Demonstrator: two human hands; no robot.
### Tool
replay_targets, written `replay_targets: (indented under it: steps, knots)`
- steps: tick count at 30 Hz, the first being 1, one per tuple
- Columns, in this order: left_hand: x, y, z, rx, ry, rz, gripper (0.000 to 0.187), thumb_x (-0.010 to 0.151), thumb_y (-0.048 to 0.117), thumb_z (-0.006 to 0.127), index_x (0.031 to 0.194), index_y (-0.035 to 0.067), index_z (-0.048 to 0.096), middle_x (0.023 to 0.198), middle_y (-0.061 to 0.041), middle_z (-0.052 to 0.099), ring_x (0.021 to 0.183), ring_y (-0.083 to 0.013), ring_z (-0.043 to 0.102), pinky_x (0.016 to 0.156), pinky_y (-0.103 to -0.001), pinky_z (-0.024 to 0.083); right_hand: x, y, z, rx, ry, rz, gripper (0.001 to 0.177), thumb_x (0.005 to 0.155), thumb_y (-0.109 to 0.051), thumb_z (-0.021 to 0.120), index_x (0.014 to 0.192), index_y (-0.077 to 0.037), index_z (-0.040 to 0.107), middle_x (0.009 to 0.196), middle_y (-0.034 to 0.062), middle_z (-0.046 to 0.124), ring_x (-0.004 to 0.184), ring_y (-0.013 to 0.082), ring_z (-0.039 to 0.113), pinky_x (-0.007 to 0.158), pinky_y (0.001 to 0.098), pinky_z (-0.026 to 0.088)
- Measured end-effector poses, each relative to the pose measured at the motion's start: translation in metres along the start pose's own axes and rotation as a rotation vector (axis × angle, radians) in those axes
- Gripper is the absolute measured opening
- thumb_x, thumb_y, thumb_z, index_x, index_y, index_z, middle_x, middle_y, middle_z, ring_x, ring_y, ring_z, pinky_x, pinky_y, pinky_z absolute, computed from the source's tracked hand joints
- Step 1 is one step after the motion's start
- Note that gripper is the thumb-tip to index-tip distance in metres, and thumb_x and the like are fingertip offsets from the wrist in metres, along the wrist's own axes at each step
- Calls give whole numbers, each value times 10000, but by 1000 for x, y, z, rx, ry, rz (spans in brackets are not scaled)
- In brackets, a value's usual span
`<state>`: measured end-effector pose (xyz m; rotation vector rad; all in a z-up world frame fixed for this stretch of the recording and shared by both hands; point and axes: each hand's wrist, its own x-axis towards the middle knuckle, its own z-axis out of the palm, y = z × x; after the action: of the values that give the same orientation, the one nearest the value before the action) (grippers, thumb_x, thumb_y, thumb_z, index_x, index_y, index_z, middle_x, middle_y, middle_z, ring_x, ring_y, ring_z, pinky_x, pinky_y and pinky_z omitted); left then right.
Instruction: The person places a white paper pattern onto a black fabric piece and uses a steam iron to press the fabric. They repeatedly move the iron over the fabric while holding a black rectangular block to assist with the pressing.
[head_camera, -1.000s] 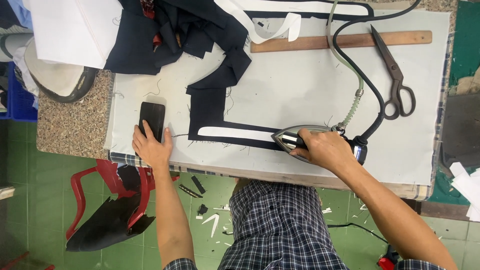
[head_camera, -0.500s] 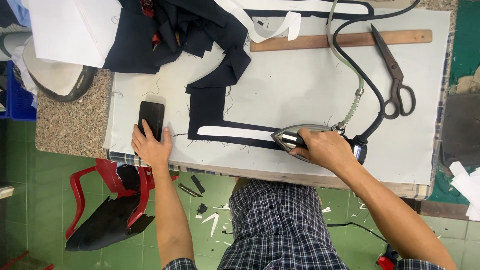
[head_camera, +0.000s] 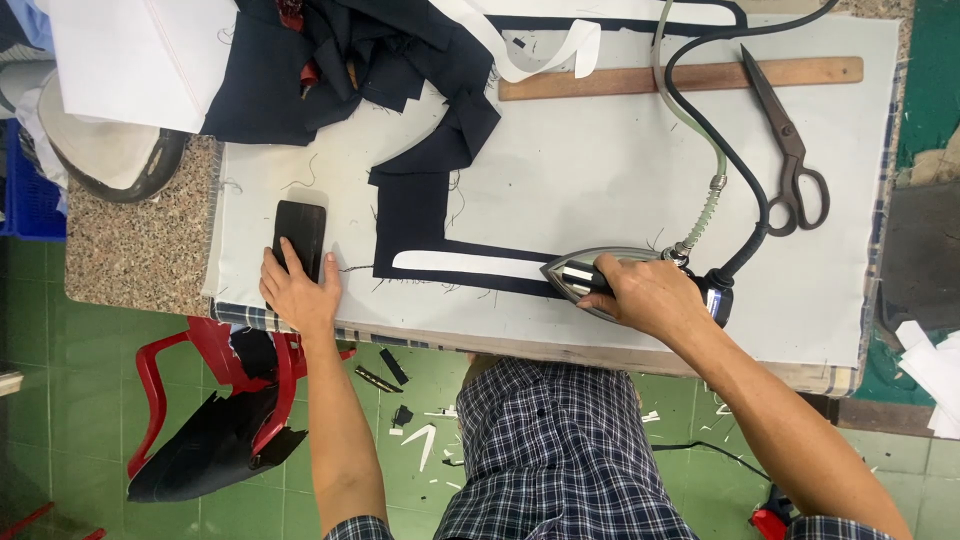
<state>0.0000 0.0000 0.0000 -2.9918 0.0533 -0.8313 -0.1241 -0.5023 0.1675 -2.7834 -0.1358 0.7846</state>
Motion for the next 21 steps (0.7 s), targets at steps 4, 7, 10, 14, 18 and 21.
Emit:
replay_targets:
  steps: [4, 7, 10, 14, 18, 21]
  knots:
    - [0, 0, 0, -5, -5, -4, 698, 952, 552, 705, 1455, 78, 607, 1410, -236, 551, 1261, -373, 547, 1027, -499, 387, 1, 0, 1, -4, -2, 2, 495, 881, -556, 649, 1163, -151, 610, 877, 115, 772, 855, 322, 777, 793, 445, 601]
    - [0, 0, 1, -6, -6, -6, 701, 950, 550, 709, 1457, 78, 606, 1415, -237, 548, 1265, -374, 544, 1031, -504, 383, 1, 0, 0, -6, -4, 1, 493, 882, -556, 647, 1160, -150, 609, 877, 118, 771, 857, 326, 775, 794, 448, 601]
    - [-1, -1, 2, -2, -2, -5, 702, 954, 558, 704, 1459, 81, 606, 1420, -234, 546, 1270, -370, 542, 1032, -504, 381, 0, 0, 1, -8, -4, -3, 489, 884, -555, 647, 1156, -151, 607, 874, 118, 770, 856, 327, 776, 793, 448, 601]
    - [-2, -2, 3, 2, 5, 0, 699, 957, 564, 699, 1459, 85, 608, 1420, -231, 549, 1270, -364, 543, 1034, -497, 384, 0, 0, 1, -12, 3, -6, 486, 882, -549, 652, 1156, -150, 608, 875, 118, 772, 856, 325, 776, 792, 448, 601]
    - [-1, -1, 1, -10, -7, -6, 706, 945, 554, 715, 1462, 86, 602, 1419, -232, 545, 1270, -372, 539, 1031, -500, 379, 0, 0, 1, -17, 8, -4, 481, 882, -550, 653, 1150, -153, 610, 871, 112, 771, 850, 319, 777, 785, 442, 603]
    - [-1, -1, 1, -6, -19, -14, 704, 956, 559, 700, 1474, 96, 589, 1427, -225, 536, 1271, -367, 536, 1028, -499, 385, 0, 0, -1, -14, 6, -3, 475, 883, -550, 652, 1145, -155, 612, 872, 111, 772, 857, 316, 777, 792, 435, 602]
